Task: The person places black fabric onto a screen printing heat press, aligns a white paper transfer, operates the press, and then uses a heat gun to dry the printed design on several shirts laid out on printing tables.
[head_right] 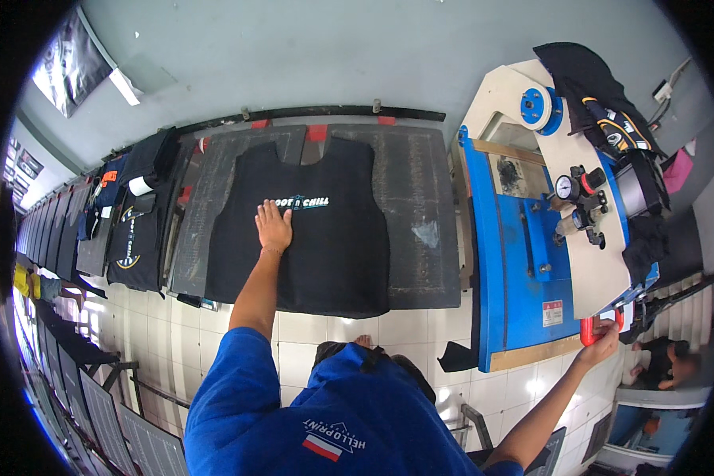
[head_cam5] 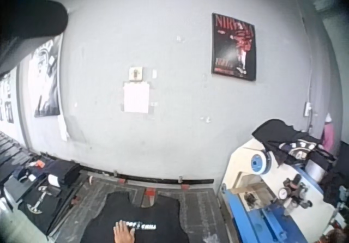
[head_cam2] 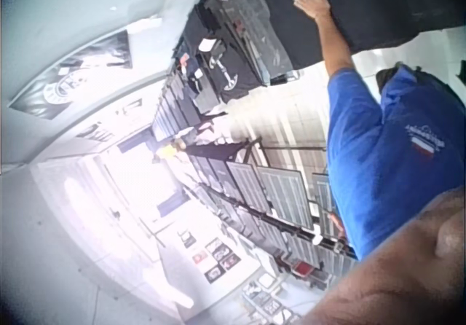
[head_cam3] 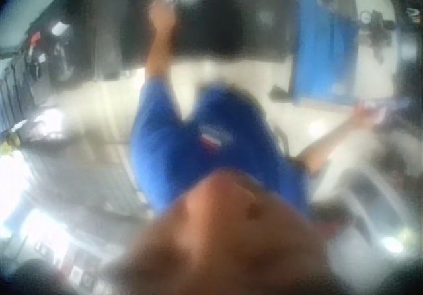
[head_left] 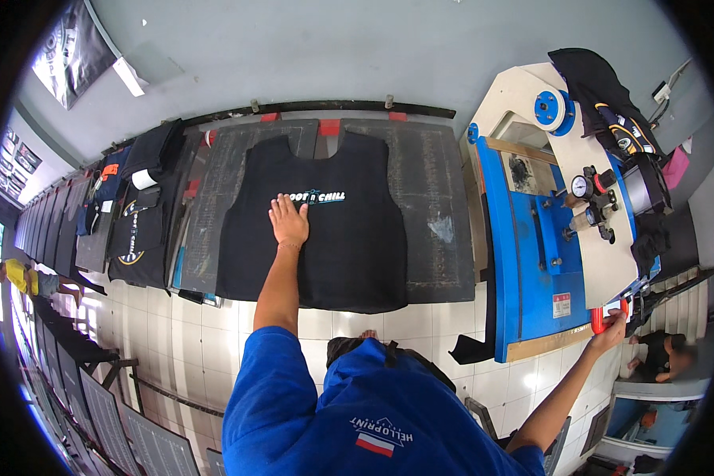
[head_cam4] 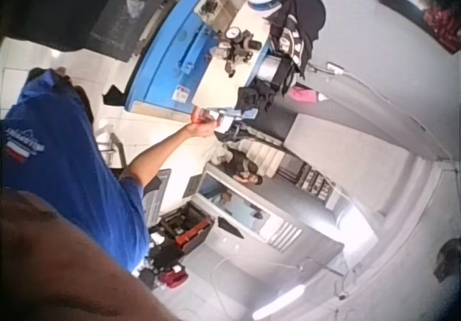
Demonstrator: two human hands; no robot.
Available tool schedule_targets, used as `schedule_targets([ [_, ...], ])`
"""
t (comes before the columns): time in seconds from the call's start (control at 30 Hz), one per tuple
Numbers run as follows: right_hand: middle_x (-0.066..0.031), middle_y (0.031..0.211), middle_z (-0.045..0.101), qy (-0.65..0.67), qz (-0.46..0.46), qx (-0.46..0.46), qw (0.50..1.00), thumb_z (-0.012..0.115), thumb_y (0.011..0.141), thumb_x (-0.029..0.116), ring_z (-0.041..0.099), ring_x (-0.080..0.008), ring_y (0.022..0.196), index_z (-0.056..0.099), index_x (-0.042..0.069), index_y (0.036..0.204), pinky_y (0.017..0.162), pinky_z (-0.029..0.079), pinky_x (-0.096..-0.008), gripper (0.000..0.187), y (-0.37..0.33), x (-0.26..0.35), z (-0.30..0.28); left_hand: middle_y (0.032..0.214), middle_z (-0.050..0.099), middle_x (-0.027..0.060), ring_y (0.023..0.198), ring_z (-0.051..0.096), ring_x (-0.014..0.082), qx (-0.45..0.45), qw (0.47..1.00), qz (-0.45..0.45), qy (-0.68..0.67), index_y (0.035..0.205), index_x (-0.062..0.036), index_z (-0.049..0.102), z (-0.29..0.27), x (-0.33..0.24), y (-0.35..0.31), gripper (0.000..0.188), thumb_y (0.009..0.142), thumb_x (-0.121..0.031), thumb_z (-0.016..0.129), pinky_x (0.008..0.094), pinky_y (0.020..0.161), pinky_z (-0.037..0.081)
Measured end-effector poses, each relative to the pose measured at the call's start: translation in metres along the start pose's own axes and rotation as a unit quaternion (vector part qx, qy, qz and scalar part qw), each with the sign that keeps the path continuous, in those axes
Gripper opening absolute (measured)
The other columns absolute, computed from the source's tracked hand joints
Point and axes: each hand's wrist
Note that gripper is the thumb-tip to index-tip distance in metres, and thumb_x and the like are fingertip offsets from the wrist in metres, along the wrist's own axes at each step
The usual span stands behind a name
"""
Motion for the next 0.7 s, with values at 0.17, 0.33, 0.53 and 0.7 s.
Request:
schedule_targets([
  [0.17,-0.0042,0.073,0.058,0.027,-0.006,0.028,0.999,0.040,0.103,0.025,0.047,-0.0081,0.057,0.061,-0.001,0.080,0.057,0.039,-0.0244,0.041,0.005,-0.022,-0.011,0.156,0.026,0.0173,0.145,0.019,0.0357,-0.014,0.999,-0.051,0.013,0.147,0.0012,0.029,-0.015,0.035,-0.023,0.069,0.100,-0.049,0.032,0.0478,0.118,0.015],
  [0.33,-0.0048,0.072,0.058,0.023,-0.002,0.009,1.000,0.039,0.103,0.027,0.048,-0.0088,0.058,0.061,-0.001,0.079,0.057,0.039,-0.0250,0.043,0.002,-0.021,-0.008,0.153,0.031,0.0180,0.143,0.024,0.0372,-0.057,0.994,-0.082,0.042,0.145,0.0006,0.034,-0.033,0.072,-0.089,0.064,0.101,-0.045,0.036,0.0501,0.116,0.017],
  [0.53,-0.0046,0.069,0.057,0.017,-0.035,-0.006,0.999,0.040,0.102,0.027,0.048,-0.0103,0.057,0.060,-0.001,0.075,0.057,0.039,-0.0256,0.044,0.002,-0.019,-0.006,0.151,0.036,0.0147,0.142,0.028,0.0348,-0.144,0.967,-0.207,0.027,0.142,-0.0008,0.041,-0.055,0.101,-0.142,0.057,0.101,-0.040,0.038,0.0497,0.116,0.018],
  [0.7,-0.0024,0.065,0.053,0.027,0.002,-0.021,0.999,0.043,0.102,0.028,0.047,-0.0099,0.058,0.059,0.000,0.075,0.058,0.039,-0.0246,0.042,0.001,-0.008,-0.002,0.149,0.039,0.0152,0.141,0.030,0.0348,-0.155,0.961,-0.231,0.003,0.138,-0.0024,0.046,-0.060,0.096,-0.143,0.052,0.100,-0.037,0.040,0.0491,0.116,0.019],
])
Point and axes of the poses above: each hand's wrist, its own y-axis towards the middle knuckle, its own z-axis out of the palm, x = y × z
